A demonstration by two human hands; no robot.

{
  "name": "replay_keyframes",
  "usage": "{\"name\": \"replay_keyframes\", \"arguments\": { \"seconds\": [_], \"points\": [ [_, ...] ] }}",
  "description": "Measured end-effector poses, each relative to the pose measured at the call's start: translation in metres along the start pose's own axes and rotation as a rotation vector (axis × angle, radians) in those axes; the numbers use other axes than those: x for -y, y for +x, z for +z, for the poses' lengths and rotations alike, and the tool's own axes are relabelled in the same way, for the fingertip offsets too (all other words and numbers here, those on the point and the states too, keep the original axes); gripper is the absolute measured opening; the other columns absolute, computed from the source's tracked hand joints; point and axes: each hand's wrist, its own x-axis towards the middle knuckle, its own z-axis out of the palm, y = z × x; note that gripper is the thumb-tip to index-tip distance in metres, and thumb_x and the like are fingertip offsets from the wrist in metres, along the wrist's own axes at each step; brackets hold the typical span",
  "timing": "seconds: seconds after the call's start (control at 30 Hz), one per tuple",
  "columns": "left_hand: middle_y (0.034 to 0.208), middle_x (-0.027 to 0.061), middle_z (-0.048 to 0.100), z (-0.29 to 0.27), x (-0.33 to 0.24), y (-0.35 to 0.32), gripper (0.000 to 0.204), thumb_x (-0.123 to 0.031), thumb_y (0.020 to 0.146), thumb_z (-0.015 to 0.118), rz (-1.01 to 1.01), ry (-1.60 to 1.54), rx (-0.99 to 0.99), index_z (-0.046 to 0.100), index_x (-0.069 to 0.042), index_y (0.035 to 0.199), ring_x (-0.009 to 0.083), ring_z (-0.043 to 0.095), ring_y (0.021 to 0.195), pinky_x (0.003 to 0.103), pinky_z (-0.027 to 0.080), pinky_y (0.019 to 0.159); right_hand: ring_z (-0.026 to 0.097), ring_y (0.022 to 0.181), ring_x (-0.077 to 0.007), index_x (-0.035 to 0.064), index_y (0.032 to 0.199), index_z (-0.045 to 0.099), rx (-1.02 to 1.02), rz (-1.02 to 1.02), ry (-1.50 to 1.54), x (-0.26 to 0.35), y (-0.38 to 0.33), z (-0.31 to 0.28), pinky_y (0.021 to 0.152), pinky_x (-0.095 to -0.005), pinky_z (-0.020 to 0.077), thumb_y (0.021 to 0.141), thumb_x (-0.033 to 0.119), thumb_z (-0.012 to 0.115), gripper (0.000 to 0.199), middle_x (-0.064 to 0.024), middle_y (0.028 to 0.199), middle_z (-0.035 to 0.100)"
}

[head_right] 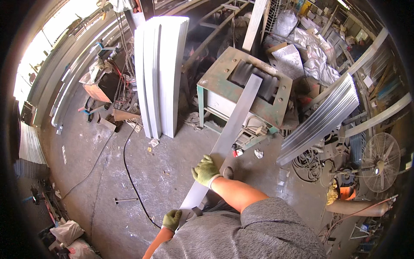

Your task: The person repeatedly picks up long metal sheets and feeds them into a roller machine, then stacks the processed sheets nearby. The person handles the sheets one at a time, aligning them before insertion and placing them in a growing stack after processing.

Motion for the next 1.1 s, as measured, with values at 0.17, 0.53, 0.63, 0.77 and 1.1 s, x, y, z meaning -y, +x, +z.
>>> {"name": "replay_keyframes", "arguments": {
  "seconds": [0.17,0.53,0.63,0.77,1.1],
  "points": [
    [0.1,0.0193,0.082,-0.043,0.033,-0.042,0.044,-0.046,0.1,0.078,-0.077,-0.063,-0.066,0.082,-0.003,0.109,0.0283,0.08,0.095,0.041,0.061,0.085,0.067,0.123,-0.0375,0.0069,0.115,0.075,-0.46,-0.071,0.429,0.034,0.007,-0.016,0.112,-0.0515,0.0499,0.092,0.015,0.078,0.025,-0.016,0.118,0.076],
    [0.095,0.0162,0.072,-0.047,-0.066,-0.005,0.027,-0.017,0.084,0.085,0.679,0.179,-0.59,0.064,-0.011,0.1,0.0422,0.07,0.085,0.051,0.056,0.075,0.051,0.147,-0.0267,0.0087,0.168,0.037,-0.288,0.381,1.727,-0.042,0.055,-0.182,0.119,-0.0437,0.0446,0.108,0.057,0.063,0.081,-0.0089,0.165,0.048],
    [0.118,0.014,0.07,-0.044,-0.08,-0.003,0.041,-0.004,0.079,0.08,0.875,0.282,-0.628,0.06,-0.011,0.114,0.0406,0.068,0.109,0.052,0.054,0.089,0.048,0.148,-0.0227,0.0071,0.164,0.044,-0.358,0.349,1.577,-0.032,0.079,-0.192,0.122,-0.0415,0.0399,0.108,0.06,0.062,0.08,-0.0093,0.163,0.051],
    [0.121,0.0127,0.067,-0.045,-0.07,-0.008,0.037,-0.004,0.08,0.076,0.878,0.348,-0.682,0.06,-0.012,0.113,0.0406,0.066,0.115,0.055,0.052,0.094,0.066,0.115,-0.0191,-0.0017,0.131,0.072,-0.366,0.505,1.512,-0.041,0.096,-0.185,0.106,-0.0329,0.0497,0.103,0.033,0.077,0.045,-0.0065,0.124,0.075],
    [0.161,0.0286,0.049,-0.021,-0.218,0.089,0.115,-0.045,0.072,0.098,0.485,0.258,-0.451,0.039,-0.001,0.16,0.0486,0.049,0.147,0.052,0.042,0.122,0.071,0.108,-0.02,-0.0002,0.129,0.072,-0.06,0.802,1.728,-0.035,0.055,-0.122,0.09,-0.0361,0.0607,0.099,0.023,0.08,0.038,-0.0075,0.121,0.074]
  ]
}}
